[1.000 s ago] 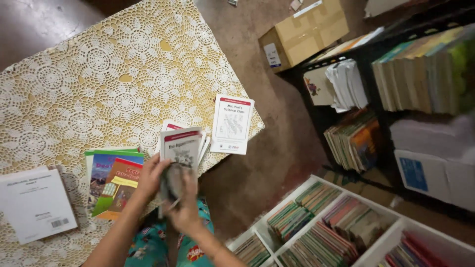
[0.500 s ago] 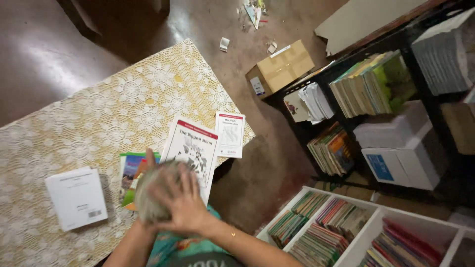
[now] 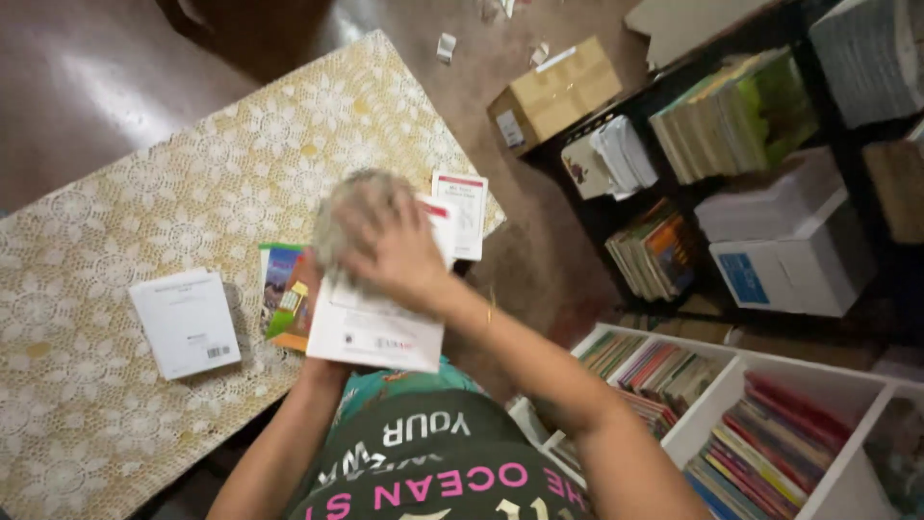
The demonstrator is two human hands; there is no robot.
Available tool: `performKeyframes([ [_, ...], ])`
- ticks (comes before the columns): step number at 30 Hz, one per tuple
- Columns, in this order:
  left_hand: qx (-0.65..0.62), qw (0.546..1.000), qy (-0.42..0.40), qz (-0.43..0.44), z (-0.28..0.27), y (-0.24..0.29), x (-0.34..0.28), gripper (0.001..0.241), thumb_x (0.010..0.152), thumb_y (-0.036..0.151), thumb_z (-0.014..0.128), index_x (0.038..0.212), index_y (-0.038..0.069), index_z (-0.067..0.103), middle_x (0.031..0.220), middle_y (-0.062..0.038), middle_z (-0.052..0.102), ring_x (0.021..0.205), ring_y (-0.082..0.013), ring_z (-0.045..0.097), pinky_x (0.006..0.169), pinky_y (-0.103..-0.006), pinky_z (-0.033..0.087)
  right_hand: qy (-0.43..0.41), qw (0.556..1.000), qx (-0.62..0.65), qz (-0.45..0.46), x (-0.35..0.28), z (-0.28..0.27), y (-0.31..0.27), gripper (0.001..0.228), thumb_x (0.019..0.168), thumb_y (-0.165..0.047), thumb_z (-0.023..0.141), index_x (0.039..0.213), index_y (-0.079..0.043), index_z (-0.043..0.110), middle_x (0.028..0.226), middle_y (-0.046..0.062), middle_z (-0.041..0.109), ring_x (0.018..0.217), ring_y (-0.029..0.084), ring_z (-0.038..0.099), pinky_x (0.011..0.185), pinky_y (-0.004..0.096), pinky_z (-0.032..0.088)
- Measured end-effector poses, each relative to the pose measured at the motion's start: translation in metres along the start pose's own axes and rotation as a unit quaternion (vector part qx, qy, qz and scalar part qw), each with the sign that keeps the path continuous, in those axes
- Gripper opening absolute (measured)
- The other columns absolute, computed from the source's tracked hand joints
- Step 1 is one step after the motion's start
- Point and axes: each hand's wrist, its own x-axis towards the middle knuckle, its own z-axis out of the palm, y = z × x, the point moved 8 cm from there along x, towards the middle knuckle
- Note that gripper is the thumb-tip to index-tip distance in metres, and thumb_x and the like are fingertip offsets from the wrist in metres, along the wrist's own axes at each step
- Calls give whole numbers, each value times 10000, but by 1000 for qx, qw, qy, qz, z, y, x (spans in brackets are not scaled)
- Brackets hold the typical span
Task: Sorting, cleaning, and organizing books and pamphlets on a table and onto bookshelves.
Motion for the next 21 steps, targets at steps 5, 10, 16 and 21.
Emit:
performKeyframes([
  [5,-77,994,-71,-5,7,12,20,730,949,622,518,1438,80,503,1367,-116,611,1201,-269,612,1017,-413,526,10,988,110,-107,-53,-20,-89,613,895,-402,766,1452,-301,532,1701,99,210,1569,480,86,1255,747,59],
  [10,-174,971,-164,-12,-29,-4,43,686,972,570,624,1330,-15,589,1267,-182,665,1109,-287,667,973,-396,571,33,990,49,-129,-14,-27,-28,538,950,-466,715,1437,-286,574,1725,95,210,1633,409,112,1329,713,116],
  [16,-167,958,-232,17,-122,-67,103,204,994,153,513,1024,-16,623,1015,-191,694,928,-310,676,943,-450,570,-64,974,90,199,-30,9,83,573,1099,-464,461,1601,-208,357,1690,178,180,1530,489,94,1189,693,54],
  [21,-222,923,-289,-122,43,-4,31,626,984,483,603,1213,-98,641,1195,-259,703,1092,-338,704,980,-411,567,-14,995,-12,100,-79,-9,-24,778,1033,-596,489,1656,-166,310,1731,272,116,1581,584,48,1252,750,81],
])
